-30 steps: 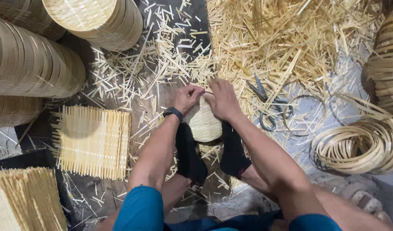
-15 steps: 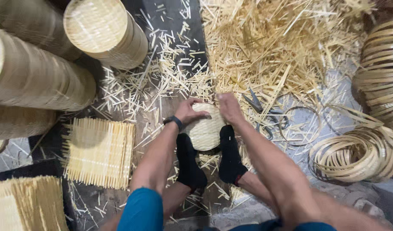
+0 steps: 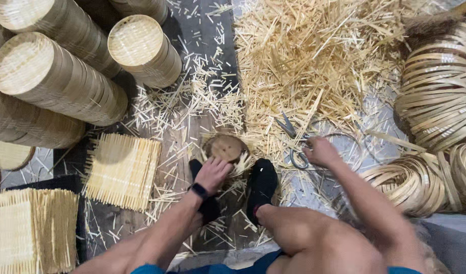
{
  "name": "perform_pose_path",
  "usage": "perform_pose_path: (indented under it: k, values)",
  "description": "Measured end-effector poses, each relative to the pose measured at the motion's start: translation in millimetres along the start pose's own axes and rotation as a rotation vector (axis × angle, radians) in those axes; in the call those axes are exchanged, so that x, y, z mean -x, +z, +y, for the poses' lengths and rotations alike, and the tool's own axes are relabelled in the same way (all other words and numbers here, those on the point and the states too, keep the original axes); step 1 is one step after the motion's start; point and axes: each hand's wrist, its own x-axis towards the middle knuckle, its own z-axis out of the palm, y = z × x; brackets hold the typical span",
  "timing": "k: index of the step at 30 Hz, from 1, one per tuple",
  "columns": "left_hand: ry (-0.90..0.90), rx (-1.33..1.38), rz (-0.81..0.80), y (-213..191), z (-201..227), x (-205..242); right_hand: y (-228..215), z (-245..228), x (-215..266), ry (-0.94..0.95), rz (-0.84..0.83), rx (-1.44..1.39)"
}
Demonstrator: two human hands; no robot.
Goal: The person assembles bamboo containers by fitting circular rims onto woven mats and trimming the excess bamboo using shears.
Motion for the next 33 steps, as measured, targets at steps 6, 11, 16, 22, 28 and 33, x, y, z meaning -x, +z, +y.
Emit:
perform_pose_path:
  k: [6,11,16,22,28,33]
  values:
    - [-0.535,0.368,-0.480,14,-7,28,119,38,-30,0.019,0.352,0.124]
    - [-0.794,0.187,-0.068,44,-3,-37,117,32,-38,0.116,0.095,0.288]
    - [-0.932,0.225,0.001,49,5,-46,116,20,-36,0.319,0.095,-0.161]
    - [-0.737,0.293,0.085,21,-28,-62,105,37,0,0.328,-0.451,-1.485]
    - [-0.630,0.261,-0.047,51,-45,-78,96,-14,34,0.369,-0.479,-1.086]
    - [-0.687,0.293,0.023,60,-35,-64,68,-64,39,0.140,-0.149,-0.237]
